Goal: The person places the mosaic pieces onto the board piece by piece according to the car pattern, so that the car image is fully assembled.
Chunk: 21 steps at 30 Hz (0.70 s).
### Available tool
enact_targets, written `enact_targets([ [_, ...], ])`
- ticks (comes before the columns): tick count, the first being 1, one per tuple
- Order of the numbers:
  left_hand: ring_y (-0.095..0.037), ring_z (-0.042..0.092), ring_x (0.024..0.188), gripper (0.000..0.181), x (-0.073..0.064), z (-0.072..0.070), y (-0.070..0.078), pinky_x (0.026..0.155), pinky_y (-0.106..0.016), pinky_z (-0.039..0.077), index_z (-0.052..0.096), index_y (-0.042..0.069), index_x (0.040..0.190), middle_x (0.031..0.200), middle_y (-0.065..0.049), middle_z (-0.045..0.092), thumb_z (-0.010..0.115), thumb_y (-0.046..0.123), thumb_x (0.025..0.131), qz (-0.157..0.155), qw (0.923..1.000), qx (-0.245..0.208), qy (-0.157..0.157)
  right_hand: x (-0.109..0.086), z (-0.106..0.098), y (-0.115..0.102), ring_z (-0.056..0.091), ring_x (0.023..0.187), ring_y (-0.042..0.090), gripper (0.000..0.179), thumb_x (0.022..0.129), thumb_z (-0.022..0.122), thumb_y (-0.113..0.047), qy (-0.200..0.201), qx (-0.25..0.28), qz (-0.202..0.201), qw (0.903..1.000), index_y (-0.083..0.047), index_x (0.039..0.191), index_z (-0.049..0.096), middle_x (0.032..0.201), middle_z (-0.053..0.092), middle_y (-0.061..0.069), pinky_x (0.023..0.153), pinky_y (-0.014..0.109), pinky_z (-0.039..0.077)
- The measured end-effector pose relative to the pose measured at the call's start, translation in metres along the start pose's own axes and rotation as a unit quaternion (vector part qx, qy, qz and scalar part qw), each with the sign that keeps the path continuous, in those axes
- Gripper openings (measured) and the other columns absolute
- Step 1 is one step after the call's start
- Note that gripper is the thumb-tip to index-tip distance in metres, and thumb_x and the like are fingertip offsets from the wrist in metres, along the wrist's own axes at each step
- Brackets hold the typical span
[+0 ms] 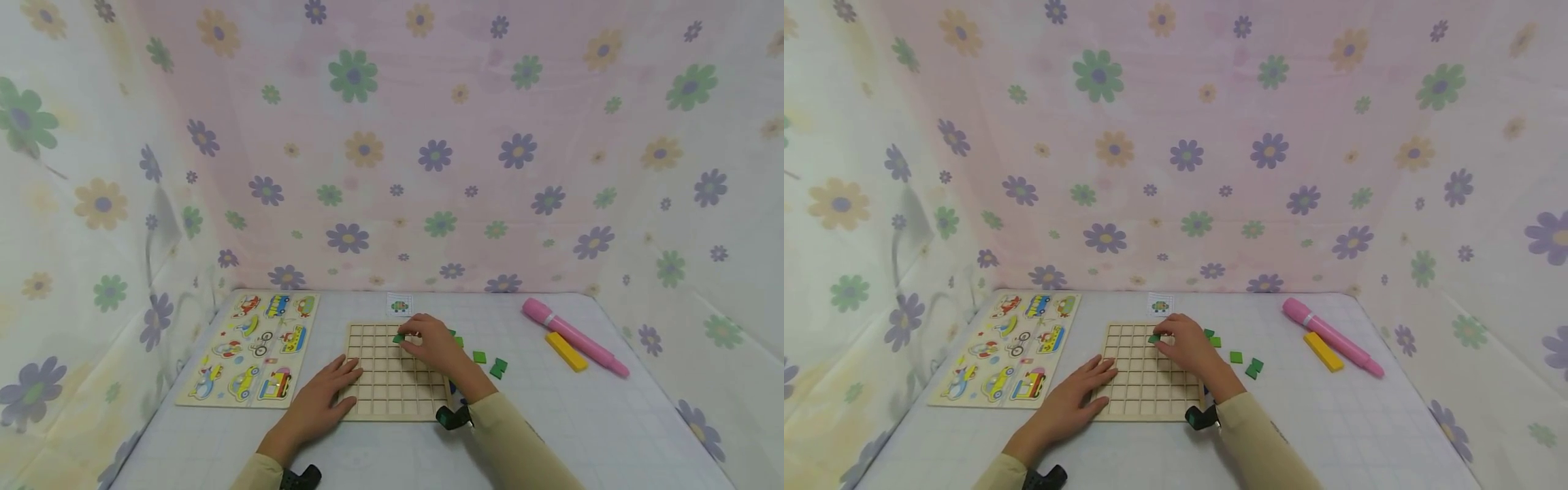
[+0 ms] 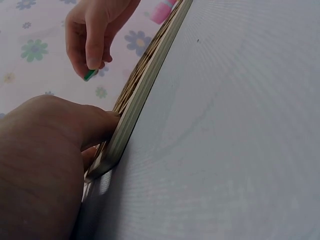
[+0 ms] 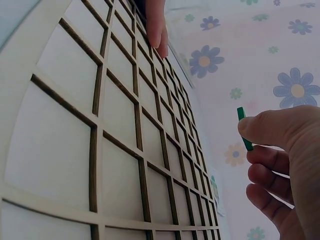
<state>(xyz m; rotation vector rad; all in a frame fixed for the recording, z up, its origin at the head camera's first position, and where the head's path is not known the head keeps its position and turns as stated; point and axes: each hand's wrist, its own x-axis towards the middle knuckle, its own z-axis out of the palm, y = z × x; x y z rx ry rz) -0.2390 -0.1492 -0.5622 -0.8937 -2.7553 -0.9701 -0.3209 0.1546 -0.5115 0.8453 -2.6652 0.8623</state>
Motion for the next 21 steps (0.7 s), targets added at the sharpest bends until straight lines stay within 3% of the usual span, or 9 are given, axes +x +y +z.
enact_targets([
  [5,-0.037,0.031,0.16,0.053,0.0,-0.001,-0.001,0.121,-0.067,0.037,0.062,0.013,0.156,0.169,-0.003,0.047,0.069,0.032,0.106,-0.008,0.9999,-0.002,-0.009,0.004,0.004,-0.005,0.068,0.099,0.018,0.019,0.097,0.085,-0.015,-0.014,0.007,0.017,0.9997,-0.013,0.115,0.081,0.108,0.069,-0.002,0.085,0.039,0.061],
  [15,-0.039,0.033,0.159,0.054,-0.002,-0.001,-0.002,0.119,-0.07,0.039,0.062,0.012,0.155,0.168,-0.006,0.048,0.072,0.029,0.105,0.003,0.9999,-0.006,0.009,0.013,0.023,-0.01,0.065,0.097,0.02,0.015,0.098,0.082,-0.013,-0.047,0.028,0.013,0.9984,-0.012,0.114,0.081,0.107,0.068,0.0,0.082,0.037,0.061],
  [21,-0.036,0.03,0.161,0.054,0.0,0.0,-0.005,0.121,-0.068,0.037,0.061,0.014,0.157,0.169,-0.004,0.046,0.07,0.031,0.106,0.001,1.0,-0.008,-0.005,0.015,0.034,-0.008,0.068,0.099,0.018,0.017,0.1,0.081,-0.016,-0.064,0.025,0.016,0.9975,-0.012,0.116,0.082,0.11,0.071,-0.001,0.085,0.037,0.062],
])
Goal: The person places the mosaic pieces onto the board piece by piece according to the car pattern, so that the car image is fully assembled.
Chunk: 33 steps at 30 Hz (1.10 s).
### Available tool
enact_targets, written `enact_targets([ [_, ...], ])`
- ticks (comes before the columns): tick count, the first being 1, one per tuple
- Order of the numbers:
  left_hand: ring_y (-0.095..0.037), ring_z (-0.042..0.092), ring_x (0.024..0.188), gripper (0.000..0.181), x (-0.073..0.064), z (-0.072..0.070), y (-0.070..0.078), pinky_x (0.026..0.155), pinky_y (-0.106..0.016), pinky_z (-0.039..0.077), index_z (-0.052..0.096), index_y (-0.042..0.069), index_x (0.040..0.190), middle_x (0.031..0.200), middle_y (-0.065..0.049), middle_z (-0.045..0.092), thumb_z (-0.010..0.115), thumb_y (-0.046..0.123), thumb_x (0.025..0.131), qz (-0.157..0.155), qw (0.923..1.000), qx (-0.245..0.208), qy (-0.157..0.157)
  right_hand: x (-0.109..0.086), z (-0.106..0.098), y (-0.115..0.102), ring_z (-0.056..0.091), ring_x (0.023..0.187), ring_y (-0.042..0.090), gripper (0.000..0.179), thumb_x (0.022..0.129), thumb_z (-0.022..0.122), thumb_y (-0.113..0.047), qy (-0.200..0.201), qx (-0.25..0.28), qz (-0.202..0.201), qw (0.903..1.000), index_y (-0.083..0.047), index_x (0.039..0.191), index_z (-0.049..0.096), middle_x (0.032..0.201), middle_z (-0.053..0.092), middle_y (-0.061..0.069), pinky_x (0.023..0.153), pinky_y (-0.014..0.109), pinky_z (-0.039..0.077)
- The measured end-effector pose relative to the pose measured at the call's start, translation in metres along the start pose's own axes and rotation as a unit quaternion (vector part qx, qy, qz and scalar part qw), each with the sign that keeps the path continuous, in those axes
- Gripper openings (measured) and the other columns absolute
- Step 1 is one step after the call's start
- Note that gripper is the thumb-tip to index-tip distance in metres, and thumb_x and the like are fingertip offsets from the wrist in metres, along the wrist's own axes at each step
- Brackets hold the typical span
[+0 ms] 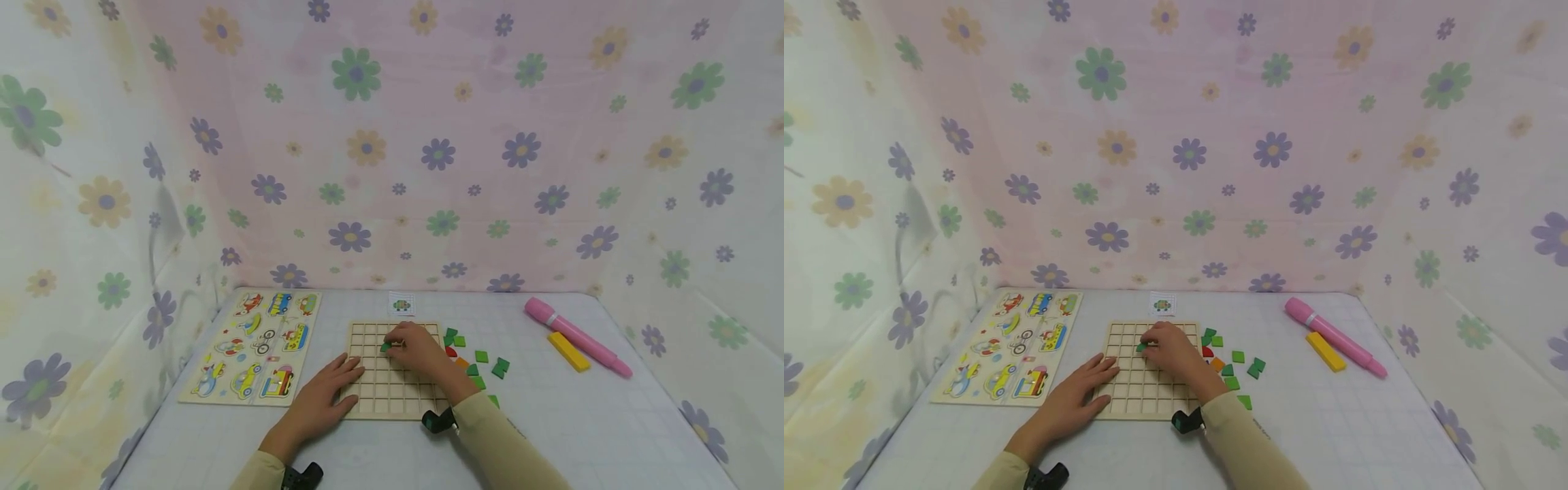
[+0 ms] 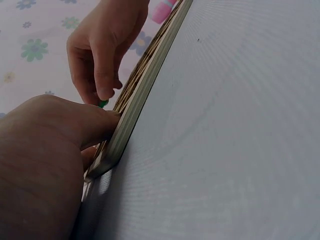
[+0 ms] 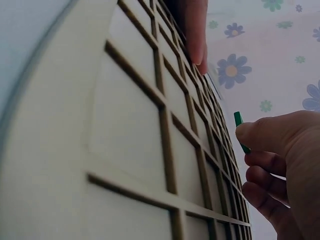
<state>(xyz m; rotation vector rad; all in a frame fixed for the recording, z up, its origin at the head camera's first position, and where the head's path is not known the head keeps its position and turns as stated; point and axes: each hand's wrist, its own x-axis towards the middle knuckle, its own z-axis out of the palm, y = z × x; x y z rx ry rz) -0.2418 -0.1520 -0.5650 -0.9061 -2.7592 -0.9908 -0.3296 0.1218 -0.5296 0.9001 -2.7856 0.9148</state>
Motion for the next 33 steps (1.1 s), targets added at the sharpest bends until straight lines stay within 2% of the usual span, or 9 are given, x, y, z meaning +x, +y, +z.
enact_targets([
  [7,-0.037,0.032,0.16,0.054,0.0006,-0.0006,0.0001,0.12,-0.068,0.039,0.062,0.013,0.156,0.168,-0.004,0.047,0.071,0.03,0.105,0.004,1.0,0.001,0.008,0.0009,0.006,-0.0022,0.067,0.101,0.018,0.016,0.101,0.08,-0.018,-0.007,-0.009,-0.003,0.9999,-0.013,0.117,0.082,0.112,0.071,-0.001,0.09,0.041,0.061],
  [13,-0.036,0.03,0.16,0.055,0.0013,-0.0012,0.0007,0.121,-0.067,0.037,0.06,0.014,0.157,0.17,-0.003,0.045,0.07,0.032,0.106,-0.002,1.0,0.002,-0.006,-0.001,0.007,-0.0041,0.067,0.105,0.021,0.018,0.101,0.08,-0.017,-0.004,-0.022,-0.001,0.9997,-0.012,0.118,0.081,0.112,0.072,0.001,0.094,0.043,0.061],
  [20,-0.037,0.031,0.16,0.054,0.002,-0.0042,0.0023,0.121,-0.067,0.038,0.061,0.013,0.156,0.169,-0.005,0.047,0.071,0.031,0.106,-0.006,1.0,0.002,-0.001,0.0006,0.0069,-0.005,0.066,0.107,0.021,0.02,0.102,0.08,-0.018,-0.006,-0.026,0.002,0.9996,-0.012,0.12,0.082,0.115,0.072,0.001,0.094,0.042,0.06],
  [29,-0.035,0.03,0.161,0.055,0.0009,0.0,-0.0008,0.121,-0.068,0.037,0.061,0.014,0.157,0.169,-0.003,0.046,0.071,0.032,0.106,-0.013,0.9999,-0.008,-0.005,-0.0002,0.0078,-0.0063,0.066,0.105,0.02,0.014,0.102,0.079,-0.015,-0.01,-0.021,0.012,0.9997,-0.013,0.115,0.084,0.114,0.071,0.001,0.092,0.042,0.061],
  [33,-0.033,0.029,0.161,0.055,0.0002,0.0002,-0.0023,0.122,-0.067,0.036,0.06,0.015,0.157,0.17,-0.001,0.044,0.07,0.034,0.106,-0.018,0.9997,-0.008,-0.01,-0.0012,0.0078,-0.0063,0.067,0.107,0.022,0.015,0.101,0.079,-0.015,-0.012,-0.022,0.011,0.9996,-0.013,0.116,0.083,0.114,0.071,0.002,0.094,0.044,0.06],
])
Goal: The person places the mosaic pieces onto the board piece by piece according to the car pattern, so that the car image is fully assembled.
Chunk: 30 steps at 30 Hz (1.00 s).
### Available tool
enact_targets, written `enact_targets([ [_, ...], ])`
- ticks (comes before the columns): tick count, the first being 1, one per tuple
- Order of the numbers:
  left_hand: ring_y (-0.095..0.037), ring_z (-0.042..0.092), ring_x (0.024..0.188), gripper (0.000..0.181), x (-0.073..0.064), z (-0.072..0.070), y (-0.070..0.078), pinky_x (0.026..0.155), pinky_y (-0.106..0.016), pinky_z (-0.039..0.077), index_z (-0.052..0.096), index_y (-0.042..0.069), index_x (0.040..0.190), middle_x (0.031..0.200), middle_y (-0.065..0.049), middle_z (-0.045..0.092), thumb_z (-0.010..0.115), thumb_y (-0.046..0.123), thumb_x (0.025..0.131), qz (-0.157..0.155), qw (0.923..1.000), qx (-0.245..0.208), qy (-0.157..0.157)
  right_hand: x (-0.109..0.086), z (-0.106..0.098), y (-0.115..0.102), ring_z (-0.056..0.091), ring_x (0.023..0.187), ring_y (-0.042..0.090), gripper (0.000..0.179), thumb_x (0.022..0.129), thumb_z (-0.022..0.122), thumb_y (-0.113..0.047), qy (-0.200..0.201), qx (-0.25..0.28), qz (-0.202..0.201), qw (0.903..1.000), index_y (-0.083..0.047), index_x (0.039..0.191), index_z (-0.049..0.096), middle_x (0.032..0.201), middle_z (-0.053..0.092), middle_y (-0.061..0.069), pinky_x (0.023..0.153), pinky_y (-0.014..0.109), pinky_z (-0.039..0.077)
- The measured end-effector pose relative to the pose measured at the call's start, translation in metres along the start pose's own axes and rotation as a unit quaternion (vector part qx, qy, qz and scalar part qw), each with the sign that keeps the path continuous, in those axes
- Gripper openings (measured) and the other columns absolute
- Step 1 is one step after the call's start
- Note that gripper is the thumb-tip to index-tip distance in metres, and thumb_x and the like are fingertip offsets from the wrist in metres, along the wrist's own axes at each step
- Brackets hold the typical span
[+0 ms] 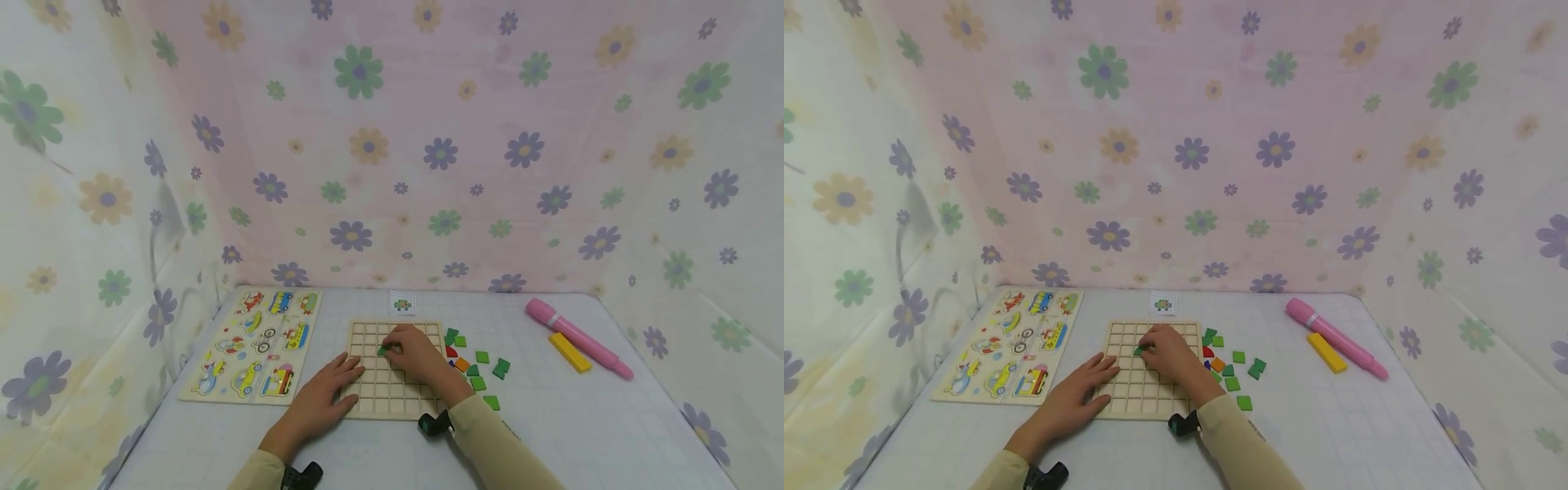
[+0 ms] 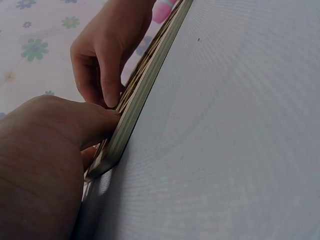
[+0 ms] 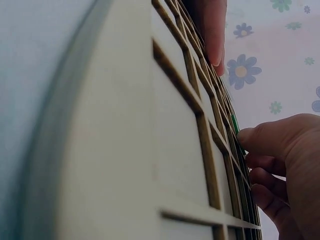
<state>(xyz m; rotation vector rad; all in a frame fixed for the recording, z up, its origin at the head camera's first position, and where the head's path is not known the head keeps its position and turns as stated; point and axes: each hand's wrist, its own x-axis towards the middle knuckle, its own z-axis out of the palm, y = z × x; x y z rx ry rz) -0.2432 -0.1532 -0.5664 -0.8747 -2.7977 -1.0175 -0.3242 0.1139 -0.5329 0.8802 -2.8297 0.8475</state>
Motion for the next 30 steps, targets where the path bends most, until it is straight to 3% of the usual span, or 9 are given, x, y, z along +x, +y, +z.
enact_targets([
  [8,-0.036,0.031,0.16,0.054,-0.004,0.001,0.003,0.121,-0.068,0.037,0.063,0.013,0.155,0.168,-0.003,0.047,0.071,0.032,0.104,0.0,0.9999,0.001,0.011,-0.013,-0.004,0.007,0.069,0.108,0.022,0.021,0.1,0.079,-0.015,0.021,-0.006,-0.001,0.9998,-0.012,0.121,0.081,0.119,0.072,0.002,0.092,0.043,0.062],
  [14,-0.035,0.03,0.161,0.054,-0.002,0.001,0.007,0.123,-0.066,0.035,0.063,0.012,0.155,0.168,-0.003,0.048,0.072,0.03,0.104,-0.001,1.0,0.0,0.005,-0.031,-0.03,0.02,0.068,0.105,0.025,0.026,0.099,0.08,-0.009,0.048,0.018,0.012,0.9986,-0.006,0.125,0.078,0.123,0.071,0.006,0.085,0.044,0.061],
  [20,-0.035,0.03,0.161,0.054,0.0,0.001,0.006,0.123,-0.066,0.035,0.063,0.012,0.155,0.168,-0.003,0.047,0.071,0.031,0.105,0.004,1.0,0.004,0.005,-0.048,-0.058,0.041,0.069,0.108,0.027,0.034,0.098,0.083,-0.012,0.071,-0.002,0.035,0.9969,-0.006,0.131,0.077,0.126,0.071,0.006,0.089,0.046,0.062],
  [30,-0.033,0.029,0.162,0.055,0.001,0.001,0.003,0.123,-0.066,0.035,0.063,0.013,0.155,0.169,-0.001,0.047,0.071,0.032,0.105,-0.001,1.0,0.001,0.006,-0.07,-0.091,0.069,0.068,0.109,0.033,0.037,0.097,0.083,-0.01,0.114,0.016,0.093,0.989,-0.002,0.132,0.076,0.126,0.073,0.011,0.094,0.053,0.062],
])
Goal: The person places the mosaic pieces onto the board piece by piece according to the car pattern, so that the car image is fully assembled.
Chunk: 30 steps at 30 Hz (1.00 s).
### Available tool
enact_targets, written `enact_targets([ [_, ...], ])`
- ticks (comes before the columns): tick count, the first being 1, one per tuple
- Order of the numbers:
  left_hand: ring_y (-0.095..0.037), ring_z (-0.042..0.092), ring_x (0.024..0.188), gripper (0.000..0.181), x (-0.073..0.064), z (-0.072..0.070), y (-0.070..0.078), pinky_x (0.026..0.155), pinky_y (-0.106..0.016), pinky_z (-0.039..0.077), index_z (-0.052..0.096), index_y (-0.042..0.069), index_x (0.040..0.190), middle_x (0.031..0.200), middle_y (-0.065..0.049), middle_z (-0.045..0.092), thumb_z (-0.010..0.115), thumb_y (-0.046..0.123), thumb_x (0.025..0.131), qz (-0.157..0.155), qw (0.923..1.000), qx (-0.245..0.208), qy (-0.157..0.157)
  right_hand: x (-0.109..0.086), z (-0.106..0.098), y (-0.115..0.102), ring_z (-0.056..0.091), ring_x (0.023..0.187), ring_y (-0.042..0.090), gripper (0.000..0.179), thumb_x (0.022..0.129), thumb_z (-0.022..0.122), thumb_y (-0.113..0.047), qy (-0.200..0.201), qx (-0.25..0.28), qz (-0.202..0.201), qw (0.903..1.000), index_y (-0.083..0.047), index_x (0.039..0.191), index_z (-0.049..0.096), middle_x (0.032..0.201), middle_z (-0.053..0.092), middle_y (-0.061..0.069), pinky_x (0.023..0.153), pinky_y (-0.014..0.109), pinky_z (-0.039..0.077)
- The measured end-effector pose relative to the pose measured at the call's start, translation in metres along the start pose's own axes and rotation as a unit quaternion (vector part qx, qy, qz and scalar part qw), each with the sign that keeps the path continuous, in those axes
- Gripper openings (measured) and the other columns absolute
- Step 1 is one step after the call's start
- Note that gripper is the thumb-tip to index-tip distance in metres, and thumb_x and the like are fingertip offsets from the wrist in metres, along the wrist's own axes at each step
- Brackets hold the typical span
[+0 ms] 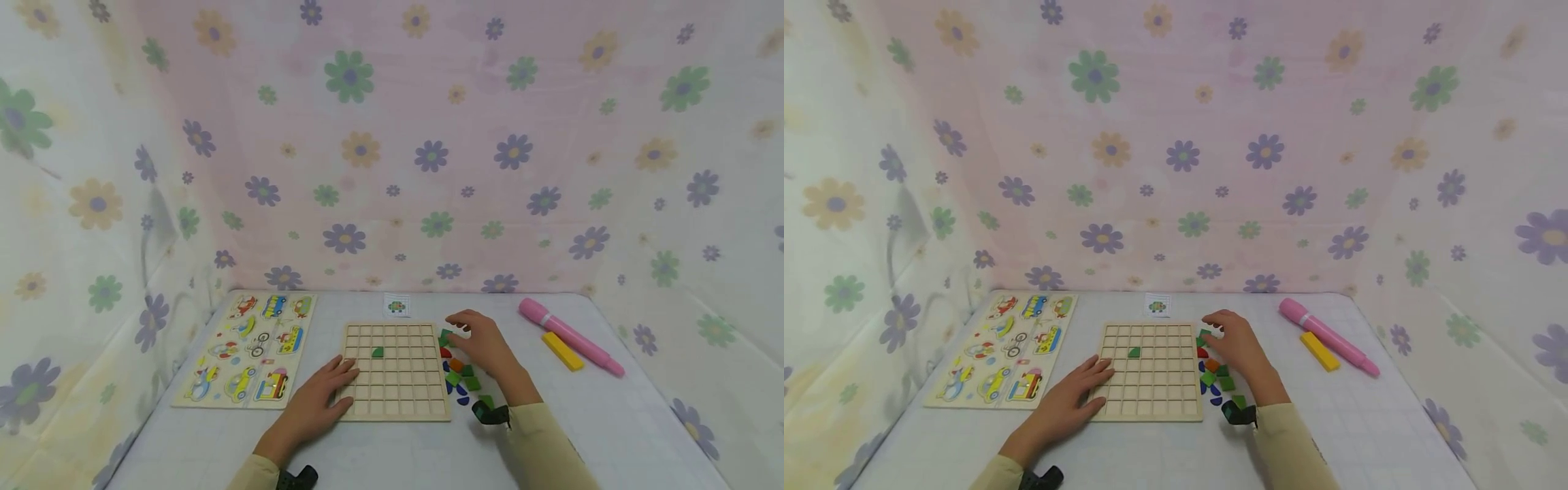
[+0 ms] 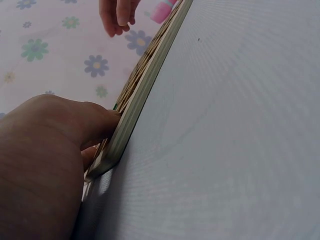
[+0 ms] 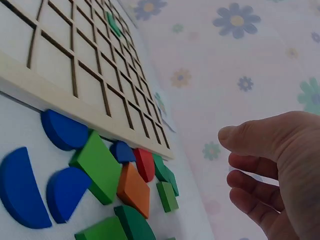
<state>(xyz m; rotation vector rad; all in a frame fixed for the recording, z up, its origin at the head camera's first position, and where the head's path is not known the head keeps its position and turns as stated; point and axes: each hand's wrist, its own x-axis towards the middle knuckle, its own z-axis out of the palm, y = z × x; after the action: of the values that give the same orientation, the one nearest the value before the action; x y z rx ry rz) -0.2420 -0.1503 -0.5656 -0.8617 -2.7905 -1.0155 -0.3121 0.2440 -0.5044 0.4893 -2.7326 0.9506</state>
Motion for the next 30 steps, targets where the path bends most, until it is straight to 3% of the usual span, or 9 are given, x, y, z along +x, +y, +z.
enact_targets([
  [14,-0.034,0.029,0.161,0.055,0.0,0.0,0.003,0.123,-0.066,0.035,0.062,0.013,0.156,0.169,-0.002,0.047,0.071,0.031,0.104,-0.002,1.0,0.0,-0.004,0.0,0.001,0.02,0.067,0.107,0.03,0.035,0.099,0.081,-0.012,-0.056,-0.021,0.096,0.9936,-0.004,0.132,0.076,0.125,0.072,0.01,0.095,0.053,0.061],
  [30,-0.031,0.027,0.162,0.055,0.0,-0.001,-0.001,0.124,-0.065,0.035,0.062,0.016,0.157,0.17,0.002,0.045,0.071,0.034,0.105,-0.011,0.9999,0.004,-0.011,0.004,0.011,0.033,0.064,0.103,0.026,0.03,0.096,0.081,-0.008,-0.084,-0.033,0.106,0.9903,-0.005,0.126,0.08,0.117,0.073,0.006,0.097,0.052,0.059],
])
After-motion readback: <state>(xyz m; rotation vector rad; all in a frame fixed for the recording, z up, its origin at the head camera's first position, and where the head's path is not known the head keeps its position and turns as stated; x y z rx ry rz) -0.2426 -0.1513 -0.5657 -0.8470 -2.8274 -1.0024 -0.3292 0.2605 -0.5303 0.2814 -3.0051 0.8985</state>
